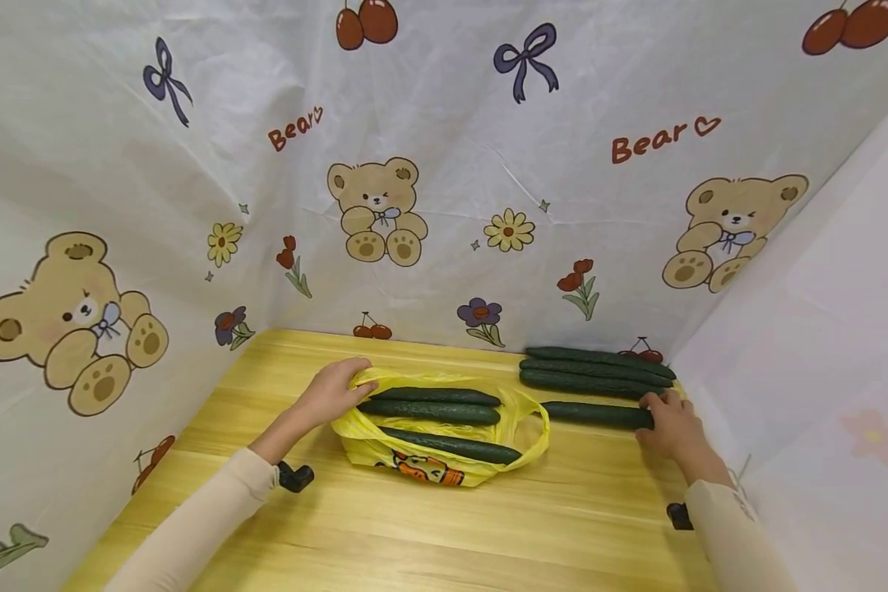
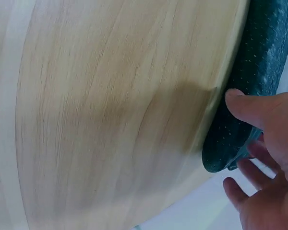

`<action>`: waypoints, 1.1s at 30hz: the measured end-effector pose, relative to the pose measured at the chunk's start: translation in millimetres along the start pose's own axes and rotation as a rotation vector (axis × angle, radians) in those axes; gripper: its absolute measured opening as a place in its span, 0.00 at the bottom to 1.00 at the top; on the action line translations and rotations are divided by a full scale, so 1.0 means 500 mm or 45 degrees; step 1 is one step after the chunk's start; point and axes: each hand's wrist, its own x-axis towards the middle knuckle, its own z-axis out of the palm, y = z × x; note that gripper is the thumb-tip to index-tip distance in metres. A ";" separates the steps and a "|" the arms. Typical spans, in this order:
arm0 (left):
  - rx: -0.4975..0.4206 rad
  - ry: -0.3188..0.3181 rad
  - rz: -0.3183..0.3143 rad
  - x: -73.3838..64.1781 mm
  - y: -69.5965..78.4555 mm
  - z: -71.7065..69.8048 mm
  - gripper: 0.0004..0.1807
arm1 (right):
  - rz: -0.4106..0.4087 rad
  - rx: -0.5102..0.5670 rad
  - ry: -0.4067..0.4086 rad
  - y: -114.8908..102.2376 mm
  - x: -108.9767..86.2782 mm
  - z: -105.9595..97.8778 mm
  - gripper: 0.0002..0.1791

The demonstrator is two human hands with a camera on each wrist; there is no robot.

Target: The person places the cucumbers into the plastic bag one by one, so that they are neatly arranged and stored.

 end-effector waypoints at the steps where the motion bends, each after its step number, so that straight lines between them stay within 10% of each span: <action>1: -0.003 -0.003 -0.002 0.000 0.000 0.001 0.23 | -0.013 0.006 -0.001 0.004 0.001 0.002 0.30; 17: -0.029 -0.023 -0.020 -0.001 0.004 0.002 0.27 | -0.202 -0.076 0.023 0.028 -0.024 -0.035 0.28; 33: -0.015 0.009 0.009 -0.002 -0.002 0.000 0.24 | -0.419 -0.112 0.299 -0.105 -0.054 -0.200 0.26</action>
